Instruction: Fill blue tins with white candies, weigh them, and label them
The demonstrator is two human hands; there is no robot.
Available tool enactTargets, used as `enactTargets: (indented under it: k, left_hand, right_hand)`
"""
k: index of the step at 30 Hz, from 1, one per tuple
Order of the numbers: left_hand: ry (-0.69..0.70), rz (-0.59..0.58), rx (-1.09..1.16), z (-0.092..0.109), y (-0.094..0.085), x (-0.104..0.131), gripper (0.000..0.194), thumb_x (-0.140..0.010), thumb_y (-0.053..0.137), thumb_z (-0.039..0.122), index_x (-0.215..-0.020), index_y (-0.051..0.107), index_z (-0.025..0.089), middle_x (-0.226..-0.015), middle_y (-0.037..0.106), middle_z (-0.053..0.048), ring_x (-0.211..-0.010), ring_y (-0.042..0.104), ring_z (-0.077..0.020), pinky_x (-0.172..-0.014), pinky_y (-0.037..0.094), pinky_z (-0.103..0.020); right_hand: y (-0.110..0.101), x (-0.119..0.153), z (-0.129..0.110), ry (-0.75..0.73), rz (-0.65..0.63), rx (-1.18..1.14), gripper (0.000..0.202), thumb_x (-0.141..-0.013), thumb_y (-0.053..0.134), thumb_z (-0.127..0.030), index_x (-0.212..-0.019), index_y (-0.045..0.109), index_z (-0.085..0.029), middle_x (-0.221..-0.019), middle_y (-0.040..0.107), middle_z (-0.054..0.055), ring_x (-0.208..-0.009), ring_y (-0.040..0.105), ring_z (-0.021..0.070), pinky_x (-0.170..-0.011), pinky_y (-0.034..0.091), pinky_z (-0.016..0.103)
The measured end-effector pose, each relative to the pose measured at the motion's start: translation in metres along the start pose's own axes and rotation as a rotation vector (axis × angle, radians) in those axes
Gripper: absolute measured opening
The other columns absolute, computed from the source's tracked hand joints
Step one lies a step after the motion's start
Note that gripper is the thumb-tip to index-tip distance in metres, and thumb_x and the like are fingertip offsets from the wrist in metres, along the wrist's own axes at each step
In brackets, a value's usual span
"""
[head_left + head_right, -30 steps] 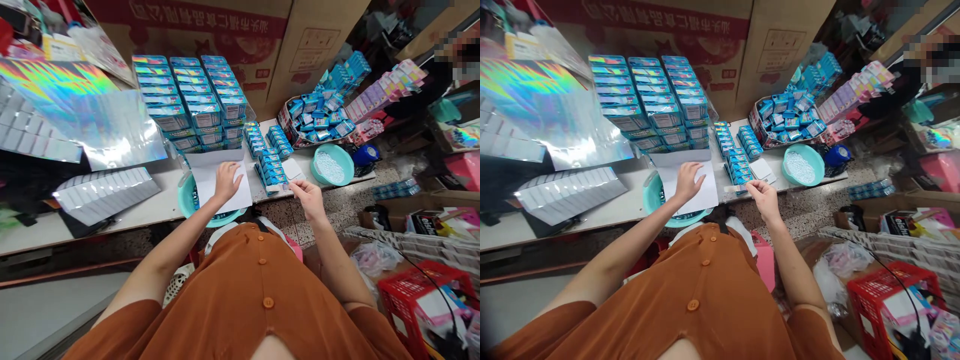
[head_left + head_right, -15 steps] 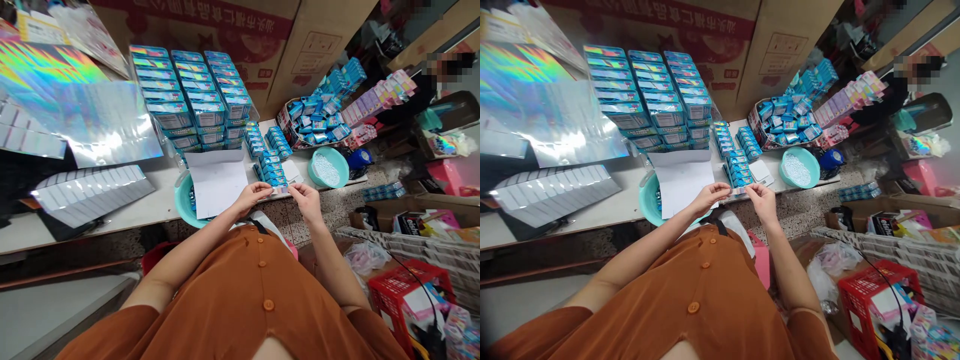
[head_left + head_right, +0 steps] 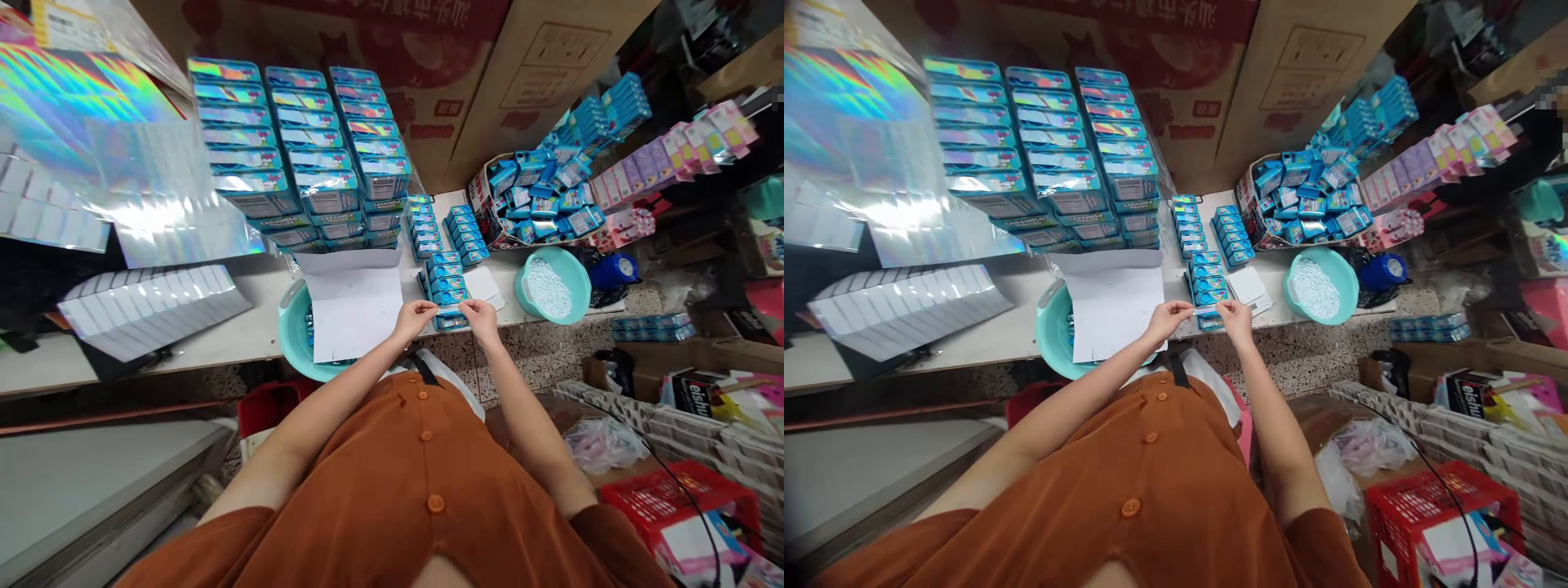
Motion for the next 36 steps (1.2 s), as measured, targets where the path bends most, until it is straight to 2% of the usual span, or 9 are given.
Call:
enactTargets:
  k: [4,9,15,19,29,36]
  left_hand:
    - [-0.073,0.06,-0.03,-0.015,0.001,-0.013,0.021,-0.062,0.073,0.032,-0.075,0.068,0.016,-0.075,0.068,-0.005,-0.071,0.058,-0.0147,-0.072,0.045,-0.029]
    - [-0.115,0.045,-0.03,-0.025,0.005,-0.021,0.021,-0.062,0.073,0.032,-0.076,0.067,0.016,-0.074,0.067,-0.004,-0.07,0.057,-0.0145,-0.071,0.045,-0.029]
    - [-0.091,0.071,-0.062,-0.032,0.008,-0.026,0.024,-0.062,0.073,0.035,-0.076,0.068,0.016,-0.074,0.067,-0.003,-0.072,0.058,-0.0147,-0.074,0.046,-0.029]
    - [-0.089,0.08,-0.065,-0.033,0.007,-0.026,0.023,-0.062,0.074,0.034,-0.075,0.068,0.016,-0.075,0.068,-0.004,-0.072,0.059,-0.0149,-0.075,0.047,-0.03]
    - [-0.075,0.074,-0.019,-0.04,0.007,-0.029,0.024,-0.06,0.076,0.034,-0.074,0.068,0.016,-0.078,0.069,-0.004,-0.074,0.06,-0.015,-0.078,0.046,-0.03]
    - [-0.11,0.057,0.057,-0.048,0.011,-0.032,0.033,-0.057,0.078,0.04,-0.077,0.066,0.015,-0.076,0.066,-0.003,-0.071,0.057,-0.0131,-0.074,0.044,-0.028]
  right_hand:
    - [0.003,-0.019,0.019,0.022,-0.029,0.056,0.032,-0.061,0.067,-0.045,-0.072,0.067,-0.014,-0.067,0.066,0.004,-0.059,0.056,0.0145,-0.054,0.046,0.027]
    - [-0.002,-0.021,0.028,0.049,-0.058,0.01,0.029,-0.064,0.066,-0.041,-0.073,0.068,-0.014,-0.071,0.068,0.004,-0.059,0.059,0.0155,-0.054,0.047,0.027]
    - [-0.008,-0.021,0.025,0.029,-0.052,0.076,0.023,-0.065,0.064,-0.038,-0.07,0.067,-0.016,-0.067,0.069,0.003,-0.058,0.061,0.0163,-0.054,0.048,0.027]
    - [-0.008,-0.022,0.024,0.028,-0.078,0.135,0.022,-0.067,0.062,-0.038,-0.07,0.067,-0.017,-0.066,0.069,0.002,-0.055,0.061,0.0159,-0.053,0.047,0.026]
    - [-0.007,-0.019,0.021,-0.018,-0.046,0.2,0.017,-0.071,0.059,-0.033,-0.069,0.067,-0.018,-0.062,0.067,0.001,-0.057,0.061,0.0168,-0.056,0.046,0.026]
    - [-0.004,-0.022,0.023,-0.137,-0.013,0.503,0.01,-0.074,0.058,-0.028,-0.071,0.064,-0.021,-0.071,0.068,0.001,-0.066,0.06,0.0171,-0.067,0.044,0.027]
Point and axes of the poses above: each hand's wrist, its own x-axis away from the middle knuckle, its own y-axis out of the palm, z = x × y, the point moved 3 cm from there along -x, towards the middle knuckle
